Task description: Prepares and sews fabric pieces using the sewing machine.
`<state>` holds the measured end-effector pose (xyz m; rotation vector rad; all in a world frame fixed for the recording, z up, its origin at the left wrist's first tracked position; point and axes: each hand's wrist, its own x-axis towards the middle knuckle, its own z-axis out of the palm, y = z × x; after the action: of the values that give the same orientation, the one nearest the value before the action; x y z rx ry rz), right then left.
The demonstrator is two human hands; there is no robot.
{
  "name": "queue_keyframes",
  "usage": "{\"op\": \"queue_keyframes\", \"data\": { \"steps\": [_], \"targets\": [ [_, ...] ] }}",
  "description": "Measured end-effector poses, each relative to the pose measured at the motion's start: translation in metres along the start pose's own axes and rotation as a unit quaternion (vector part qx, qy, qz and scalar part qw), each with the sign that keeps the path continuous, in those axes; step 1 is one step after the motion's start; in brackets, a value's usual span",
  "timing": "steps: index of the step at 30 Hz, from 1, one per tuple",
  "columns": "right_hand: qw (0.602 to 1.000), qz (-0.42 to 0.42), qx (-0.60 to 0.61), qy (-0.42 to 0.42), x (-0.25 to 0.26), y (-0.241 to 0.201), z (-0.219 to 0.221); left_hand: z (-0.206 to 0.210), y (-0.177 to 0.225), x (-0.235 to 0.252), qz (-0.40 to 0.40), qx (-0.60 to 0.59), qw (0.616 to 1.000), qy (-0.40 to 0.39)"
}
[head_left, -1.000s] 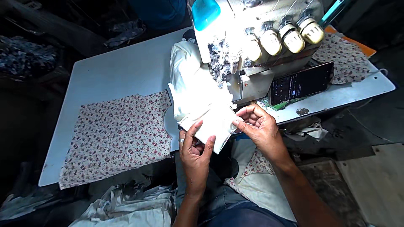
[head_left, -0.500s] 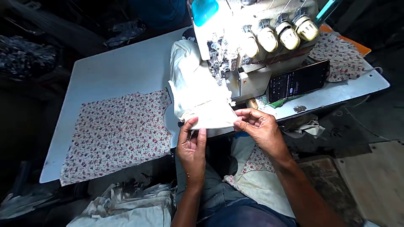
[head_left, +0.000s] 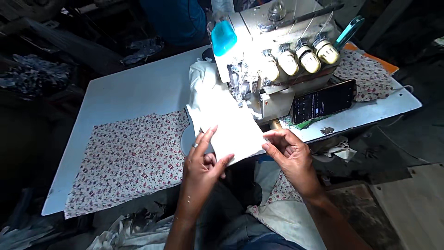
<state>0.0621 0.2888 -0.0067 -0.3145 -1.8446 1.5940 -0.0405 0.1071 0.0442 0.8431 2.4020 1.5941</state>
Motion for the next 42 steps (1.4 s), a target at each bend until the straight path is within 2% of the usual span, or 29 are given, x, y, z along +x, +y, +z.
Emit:
{"op": "queue_keyframes", "data": {
  "steps": [5,8,10,13,16,26,28,31,35,38,40,42],
  "targets": [
    [0.987,-0.066,-0.144,0.003,0.036,-0.009,0.020,-0.021,0.002,0.051,-0.038,-0.009,0.999,-0.020],
    [0.954,-0.110,-0.277,0.015,0.041,-0.012,0.027,-0.024,0.000,0.068,-0.049,-0.013,0.998,-0.024],
    [0.932,-0.120,-0.343,0.015,0.040,-0.011,0.028,-0.024,-0.001,0.076,-0.063,-0.019,0.998,-0.013],
    [0.917,-0.125,-0.379,0.017,0.034,-0.009,0.029,-0.019,-0.007,0.090,-0.073,-0.020,0.997,0.030],
    [0.916,-0.130,-0.380,0.010,0.028,-0.005,0.028,-0.019,-0.017,0.090,-0.073,0.003,0.996,0.048],
    [0.933,-0.125,-0.336,-0.030,0.012,-0.002,0.033,-0.021,-0.034,0.031,-0.087,0.131,0.984,0.084],
    [0.940,-0.127,-0.313,-0.051,0.011,-0.004,0.035,-0.016,-0.036,0.013,-0.072,0.164,0.979,0.094],
    [0.957,-0.116,-0.251,-0.083,0.010,-0.008,0.039,-0.004,-0.035,-0.011,-0.010,0.198,0.976,0.093],
    [0.978,-0.074,-0.133,-0.144,0.013,-0.013,0.036,0.024,-0.022,-0.033,0.051,0.158,0.986,0.024],
    [0.989,-0.044,-0.134,-0.046,0.024,-0.009,0.027,0.051,-0.013,-0.032,0.104,0.144,0.983,-0.046],
    [0.985,-0.029,-0.169,0.011,0.035,-0.003,0.014,0.070,-0.006,-0.021,0.156,0.165,0.973,-0.041],
    [0.979,-0.035,-0.198,0.034,0.044,0.001,0.002,0.082,0.002,-0.006,0.184,0.188,0.964,-0.032]
  ]
}}
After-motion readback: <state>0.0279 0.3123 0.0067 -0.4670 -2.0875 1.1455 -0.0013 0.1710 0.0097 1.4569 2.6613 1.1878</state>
